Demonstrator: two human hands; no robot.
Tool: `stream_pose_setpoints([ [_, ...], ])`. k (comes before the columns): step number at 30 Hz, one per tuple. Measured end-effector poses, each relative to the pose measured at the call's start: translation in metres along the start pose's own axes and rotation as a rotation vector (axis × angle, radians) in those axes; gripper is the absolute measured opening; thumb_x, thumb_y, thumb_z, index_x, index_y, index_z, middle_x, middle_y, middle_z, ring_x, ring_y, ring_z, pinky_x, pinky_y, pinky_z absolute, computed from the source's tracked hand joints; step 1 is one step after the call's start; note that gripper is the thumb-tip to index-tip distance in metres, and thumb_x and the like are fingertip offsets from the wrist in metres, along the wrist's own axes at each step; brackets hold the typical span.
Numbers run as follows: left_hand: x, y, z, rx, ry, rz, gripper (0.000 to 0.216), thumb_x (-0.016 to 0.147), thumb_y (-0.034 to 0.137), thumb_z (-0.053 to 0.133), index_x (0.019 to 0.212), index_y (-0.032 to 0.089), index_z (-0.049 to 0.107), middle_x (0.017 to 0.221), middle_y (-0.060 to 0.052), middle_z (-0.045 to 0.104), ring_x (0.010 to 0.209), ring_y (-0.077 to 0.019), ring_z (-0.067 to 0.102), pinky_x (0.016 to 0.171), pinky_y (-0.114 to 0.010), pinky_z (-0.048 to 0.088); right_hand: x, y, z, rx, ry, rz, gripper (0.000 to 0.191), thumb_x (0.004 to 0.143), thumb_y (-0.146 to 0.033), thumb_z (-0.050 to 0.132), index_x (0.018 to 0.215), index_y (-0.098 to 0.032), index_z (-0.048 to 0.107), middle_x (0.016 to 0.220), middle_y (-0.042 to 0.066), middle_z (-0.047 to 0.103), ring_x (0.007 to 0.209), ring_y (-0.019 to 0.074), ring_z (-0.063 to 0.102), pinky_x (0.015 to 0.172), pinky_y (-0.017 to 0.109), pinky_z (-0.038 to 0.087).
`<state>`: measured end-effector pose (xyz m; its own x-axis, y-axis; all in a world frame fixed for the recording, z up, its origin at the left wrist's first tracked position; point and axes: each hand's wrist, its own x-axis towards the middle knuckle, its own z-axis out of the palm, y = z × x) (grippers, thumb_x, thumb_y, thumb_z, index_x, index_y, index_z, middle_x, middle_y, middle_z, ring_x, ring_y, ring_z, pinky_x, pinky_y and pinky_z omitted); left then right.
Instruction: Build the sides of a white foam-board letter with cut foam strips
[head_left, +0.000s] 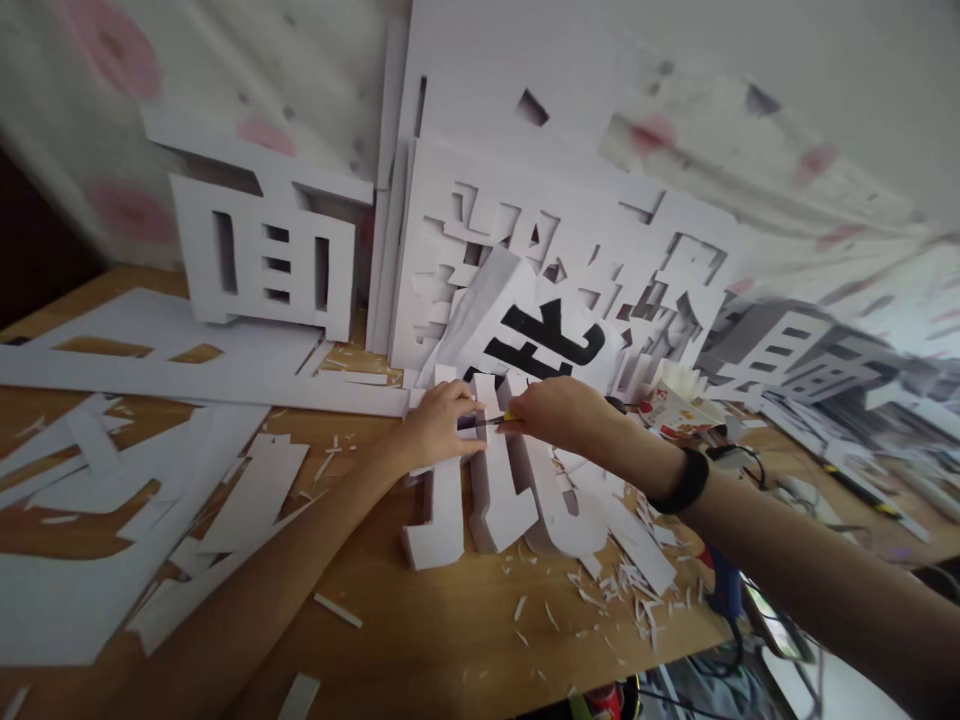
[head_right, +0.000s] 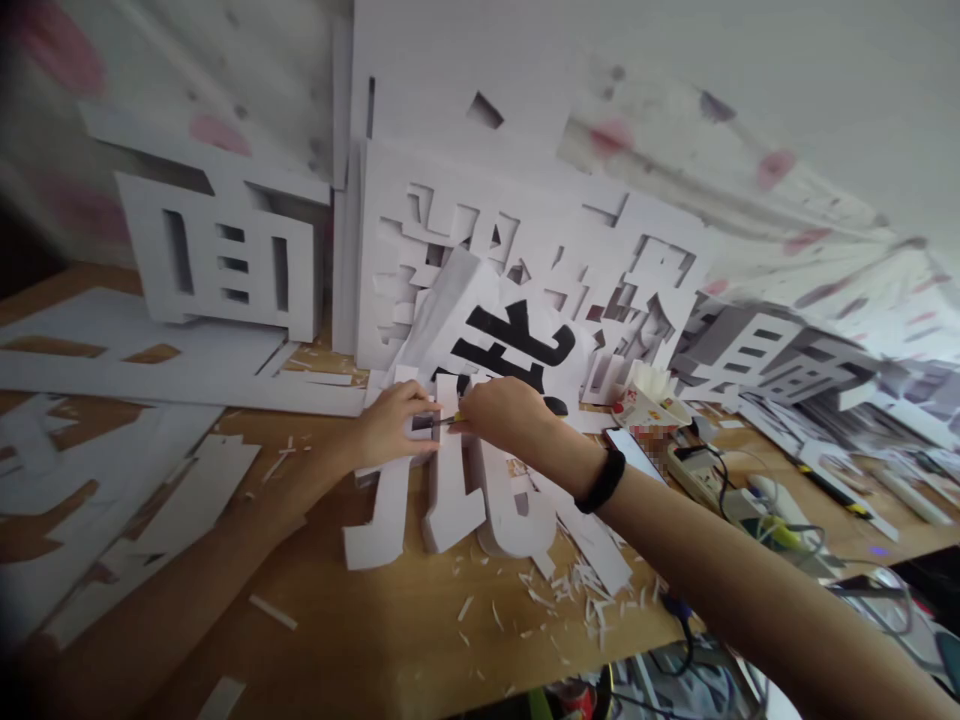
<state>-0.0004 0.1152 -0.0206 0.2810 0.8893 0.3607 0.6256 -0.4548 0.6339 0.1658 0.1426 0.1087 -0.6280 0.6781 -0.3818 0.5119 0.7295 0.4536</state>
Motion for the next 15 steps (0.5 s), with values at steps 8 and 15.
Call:
stream_pose_setpoints([
  [8, -0.001, 0.001, -0.005, -0.015, -0.067, -0.013, 0.042, 0.072, 0.033, 0.075, 0.111, 0.021, 0.067, 0.107, -0.007, 0.057, 0.105, -0.0254, 0.056, 0.095, -0.040, 0.046, 0.005, -0.005, -0.013, -0.029, -0.051, -0.016, 0.043, 0.098, -0.048, 0.051, 0.094, -0.013, 0.075, 0.084, 0.015, 0.071, 0.076, 0.0248, 0.067, 0.054, 0.031, 0.035],
  [15, -0.002, 0.004, -0.004, -0.009, -0.045, -0.002, 0.040, 0.070, 0.027, 0.074, 0.109, 0.021, 0.067, 0.105, -0.006, 0.059, 0.105, -0.0256, 0.056, 0.096, -0.041, 0.046, 0.007, -0.013, -0.023, -0.041, -0.085, 0.022, 0.042, 0.096, -0.049, 0.053, 0.094, -0.013, 0.075, 0.090, 0.015, 0.072, 0.078, 0.0255, 0.067, 0.053, 0.031, 0.036],
])
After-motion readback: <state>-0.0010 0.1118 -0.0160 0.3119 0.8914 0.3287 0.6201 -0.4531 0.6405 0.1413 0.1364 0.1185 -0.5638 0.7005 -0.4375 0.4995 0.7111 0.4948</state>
